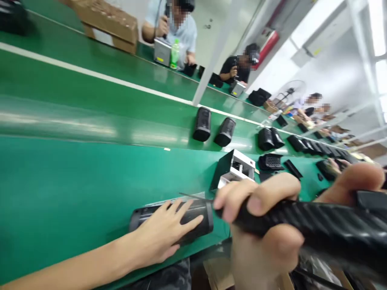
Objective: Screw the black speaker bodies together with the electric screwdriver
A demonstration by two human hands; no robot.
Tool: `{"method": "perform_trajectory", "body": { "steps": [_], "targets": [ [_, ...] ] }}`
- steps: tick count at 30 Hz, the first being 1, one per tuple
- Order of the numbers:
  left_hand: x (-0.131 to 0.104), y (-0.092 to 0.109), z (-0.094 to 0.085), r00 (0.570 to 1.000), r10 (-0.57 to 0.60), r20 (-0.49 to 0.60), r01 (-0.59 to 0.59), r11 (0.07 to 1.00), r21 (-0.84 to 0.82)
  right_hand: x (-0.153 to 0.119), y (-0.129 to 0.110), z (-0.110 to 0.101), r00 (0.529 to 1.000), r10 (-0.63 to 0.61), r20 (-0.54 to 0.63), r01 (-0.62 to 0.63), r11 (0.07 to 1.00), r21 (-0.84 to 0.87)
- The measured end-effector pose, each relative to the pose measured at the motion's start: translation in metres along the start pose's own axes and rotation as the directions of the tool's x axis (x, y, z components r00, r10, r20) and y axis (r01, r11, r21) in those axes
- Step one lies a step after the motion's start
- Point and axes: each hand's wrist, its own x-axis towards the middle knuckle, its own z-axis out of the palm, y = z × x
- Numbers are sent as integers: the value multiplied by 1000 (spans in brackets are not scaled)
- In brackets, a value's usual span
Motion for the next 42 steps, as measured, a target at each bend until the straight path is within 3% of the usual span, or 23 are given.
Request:
{"method": "perform_trajectory", "body": {
  "steps": [2,4,6,8,12,16,19,22,25,27,36,42],
  "targets": [
    [0,-5,-4,998,31,47,-33,999,43,16,3,-46,992,-63,-107,47,988,-150],
    [2,-10,-8,998,29,51,-33,996,82,26,20,-87,965,-123,-230,62,965,-256],
    [6,-14,-10,999,-13,31,9,992,127,32,45,-113,941,-158,-299,66,953,-296],
    [11,-19,-10,998,-57,23,52,985,166,34,68,-124,929,-174,-327,70,950,-305],
    [16,-28,2,998,-69,-7,69,986,155,29,98,-126,944,-135,-301,33,947,-321],
    [12,-32,7,995,-77,-65,83,991,102,13,100,-127,969,-21,-248,-56,953,-299],
    [12,-29,1,996,-66,-53,71,993,94,-8,75,-125,970,81,-229,-138,960,-244],
    [14,-25,-8,998,-54,-23,56,993,103,-28,35,-116,962,122,-243,-167,970,-175],
    [15,-24,-11,999,-51,-16,53,993,106,-39,2,-103,982,124,-139,-145,978,-147],
    [15,-25,-8,998,-53,-37,56,993,100,-42,-7,-95,993,106,-51,-112,982,-150],
    [14,-26,-5,997,-42,-58,49,993,110,-37,4,-84,998,60,10,-58,988,-144],
    [17,-23,-8,999,-48,-8,48,990,135,-63,32,-82,990,141,-31,-143,984,-107]
  ]
}}
